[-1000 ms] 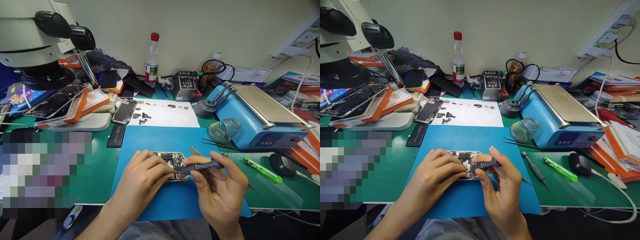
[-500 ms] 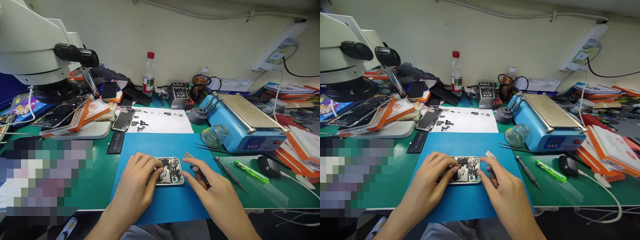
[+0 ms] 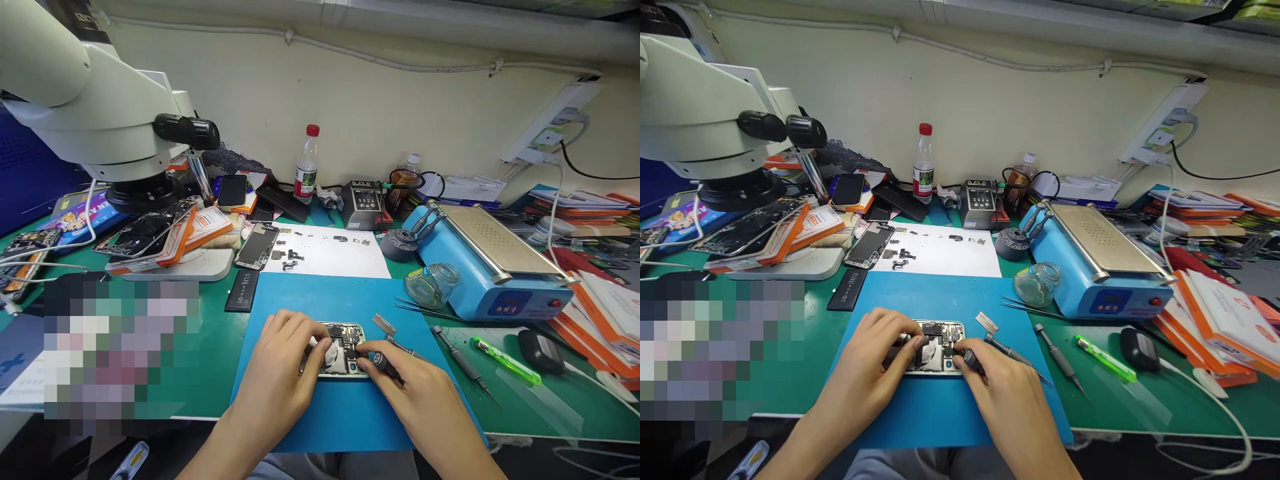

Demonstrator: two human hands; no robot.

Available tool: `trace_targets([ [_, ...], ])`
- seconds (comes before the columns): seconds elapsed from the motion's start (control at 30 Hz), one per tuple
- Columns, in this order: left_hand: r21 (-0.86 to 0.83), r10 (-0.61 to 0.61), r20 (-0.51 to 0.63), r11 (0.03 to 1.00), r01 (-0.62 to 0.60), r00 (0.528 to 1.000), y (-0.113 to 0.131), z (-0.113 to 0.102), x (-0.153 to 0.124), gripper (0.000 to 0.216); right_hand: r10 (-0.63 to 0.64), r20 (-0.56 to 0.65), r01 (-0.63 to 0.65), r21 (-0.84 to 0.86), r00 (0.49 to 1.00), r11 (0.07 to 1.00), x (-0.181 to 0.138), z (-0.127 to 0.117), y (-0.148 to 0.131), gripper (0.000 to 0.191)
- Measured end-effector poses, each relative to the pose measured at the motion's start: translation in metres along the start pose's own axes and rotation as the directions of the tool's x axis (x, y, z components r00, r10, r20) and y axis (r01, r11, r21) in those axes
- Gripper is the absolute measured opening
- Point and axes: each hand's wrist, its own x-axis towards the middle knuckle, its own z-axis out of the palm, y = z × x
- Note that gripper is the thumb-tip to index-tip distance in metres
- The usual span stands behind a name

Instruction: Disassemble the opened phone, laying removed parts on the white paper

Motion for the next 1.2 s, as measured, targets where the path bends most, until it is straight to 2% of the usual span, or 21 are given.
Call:
trace_targets([
  [0.23,-0.006,0.006,-0.01,1.0,-0.006,1.0,0.0,0.001,0.001,0.013,0.175,0.156,-0.195,0.13,0.972,0.972,0.01,-0.006,-0.003,0.023],
  [0.47,-0.003,0.005,-0.022,1.0,-0.006,1.0,0.0,0.001,0.0,0.013,0.168,0.165,-0.199,0.192,0.972,0.961,0.015,-0.011,-0.003,0.021],
  [0.57,-0.002,-0.001,-0.019,1.0,0.001,1.0,0.0,0.001,0.0,0.013,0.176,0.195,-0.212,0.179,0.965,0.961,0.014,-0.013,-0.003,0.02],
  [0.83,-0.001,0.005,-0.019,1.0,-0.005,1.0,0.0,0.001,0.001,0.013,0.166,0.184,-0.196,0.158,0.969,0.968,0.016,-0.013,-0.004,0.019],
  [1.2,0.005,-0.007,-0.023,1.0,0.007,1.0,-0.001,0.002,0.0,0.013,0.218,0.247,-0.27,0.205,0.944,0.941,0.018,-0.014,-0.004,0.024],
])
